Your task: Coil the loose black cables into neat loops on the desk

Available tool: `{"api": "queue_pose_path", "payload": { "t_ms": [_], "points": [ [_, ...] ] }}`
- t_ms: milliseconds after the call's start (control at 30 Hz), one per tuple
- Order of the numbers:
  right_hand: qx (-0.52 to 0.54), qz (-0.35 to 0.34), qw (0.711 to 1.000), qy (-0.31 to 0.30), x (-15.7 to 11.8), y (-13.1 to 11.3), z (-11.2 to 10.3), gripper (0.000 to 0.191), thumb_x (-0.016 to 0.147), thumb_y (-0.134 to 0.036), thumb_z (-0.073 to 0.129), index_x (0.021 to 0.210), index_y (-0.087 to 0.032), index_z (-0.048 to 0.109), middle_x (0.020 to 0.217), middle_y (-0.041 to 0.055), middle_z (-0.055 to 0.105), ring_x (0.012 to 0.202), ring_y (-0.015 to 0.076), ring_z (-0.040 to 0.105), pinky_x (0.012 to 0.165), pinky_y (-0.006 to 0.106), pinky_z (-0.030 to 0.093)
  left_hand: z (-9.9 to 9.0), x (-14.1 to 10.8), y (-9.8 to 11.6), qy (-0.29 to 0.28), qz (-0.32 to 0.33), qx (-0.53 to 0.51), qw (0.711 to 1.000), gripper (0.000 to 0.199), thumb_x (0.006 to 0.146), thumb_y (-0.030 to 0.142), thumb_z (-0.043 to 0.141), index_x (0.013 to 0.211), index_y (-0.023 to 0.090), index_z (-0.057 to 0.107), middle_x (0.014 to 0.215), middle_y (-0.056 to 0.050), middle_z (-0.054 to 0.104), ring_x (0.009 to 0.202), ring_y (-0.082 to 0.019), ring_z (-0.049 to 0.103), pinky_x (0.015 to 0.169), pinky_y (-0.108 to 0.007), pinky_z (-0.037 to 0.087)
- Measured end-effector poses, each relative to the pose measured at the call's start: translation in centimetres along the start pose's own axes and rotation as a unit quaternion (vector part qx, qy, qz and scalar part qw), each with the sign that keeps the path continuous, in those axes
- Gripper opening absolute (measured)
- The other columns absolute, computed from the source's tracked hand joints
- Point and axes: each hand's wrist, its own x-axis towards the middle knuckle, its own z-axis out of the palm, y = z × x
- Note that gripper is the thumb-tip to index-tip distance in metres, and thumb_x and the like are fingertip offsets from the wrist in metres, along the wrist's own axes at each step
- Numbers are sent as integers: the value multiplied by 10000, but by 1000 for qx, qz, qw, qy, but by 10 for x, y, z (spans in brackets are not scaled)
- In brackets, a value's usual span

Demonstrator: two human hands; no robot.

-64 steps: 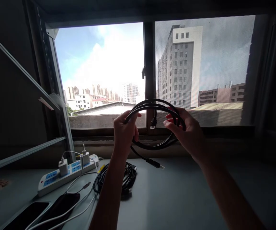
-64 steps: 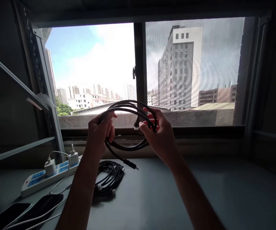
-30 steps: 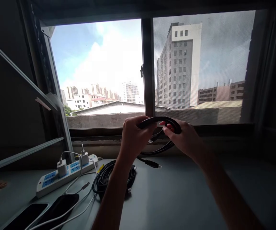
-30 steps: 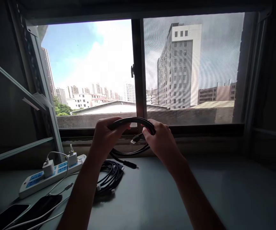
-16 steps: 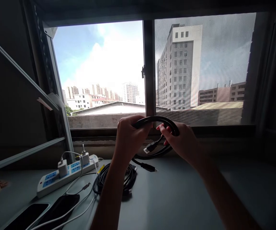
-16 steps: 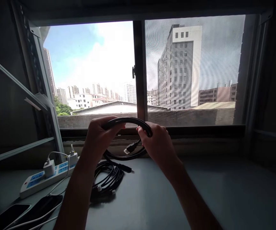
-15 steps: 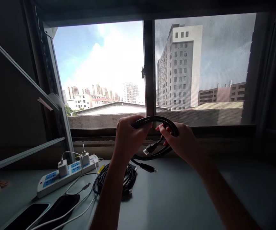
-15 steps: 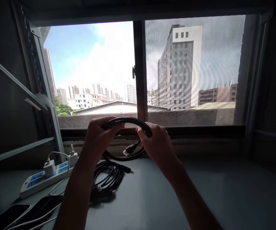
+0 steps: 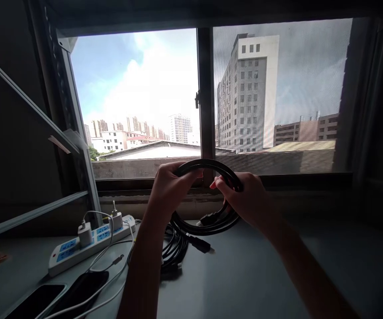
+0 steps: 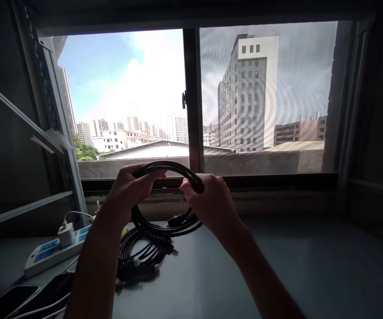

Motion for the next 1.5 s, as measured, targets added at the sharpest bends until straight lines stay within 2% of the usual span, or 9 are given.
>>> {"api": "queue_pose_path", "payload": {
  "t_ms": [233,467,667,900,1033,1133,1333,1433,1500],
  "points": [
    [-14,0,1000,11,0,-2,-7,226,733,-325,463,689,-214,655,501,-15,570,486,128,540,485,234,384,5,-1,3,-4,-26,-18,999,181,631,282,641,511,156,591,320,86,293,326,-25,235,334,-183,169],
    [13,4,1000,-17,-2,-4,-10,254,751,-346,456,694,-198,655,465,-13,540,456,119,529,450,219,376,6,1,1,-21,-80,-48,995,166,629,299,652,569,153,597,333,91,282,314,-18,210,327,-178,143],
    [49,17,997,-65,0,-2,-11,301,762,-384,449,703,-177,659,453,-17,521,400,95,500,412,199,376,6,13,-20,-97,-123,-93,983,220,640,340,647,587,139,574,347,93,264,319,-13,211,335,-170,137],
    [83,44,991,-98,5,3,-14,332,765,-406,453,718,-153,663,371,-30,453,340,90,463,357,188,369,17,21,-36,-176,-167,-213,946,197,698,259,590,577,135,497,363,103,204,306,-7,170,345,-188,77],
    [103,62,985,-120,6,6,-25,350,760,-434,465,752,-154,674,349,-38,428,334,96,453,346,197,376,28,18,-36,-196,-164,-248,935,222,731,261,569,577,140,465,382,101,189,312,-9,159,358,-199,79],
    [108,68,984,-120,6,8,-37,406,752,-504,460,764,-164,682,328,-40,415,315,100,433,325,209,359,40,13,-38,-219,-170,-307,910,207,754,256,544,603,142,460,404,98,182,328,-12,143,361,-199,80],
    [97,23,991,-93,1,14,-66,510,781,-579,378,671,-196,696,284,-28,365,345,113,470,500,270,462,67,-2,-37,-289,-205,-427,832,258,804,279,472,589,150,414,407,99,121,330,-21,103,355,-189,77],
    [66,39,996,-55,3,19,-73,487,740,-597,441,621,-191,682,284,-20,373,314,105,429,399,249,401,68,-6,-29,-306,-212,-424,826,363,805,274,470,516,166,279,405,94,129,324,-16,113,350,-192,77],
    [43,50,998,-11,6,23,-70,448,692,-599,509,692,-185,680,299,-29,399,289,83,380,337,220,332,64,-4,-25,-293,-209,-418,834,371,804,244,462,521,174,233,406,93,137,320,-17,113,348,-195,70]
  ]
}}
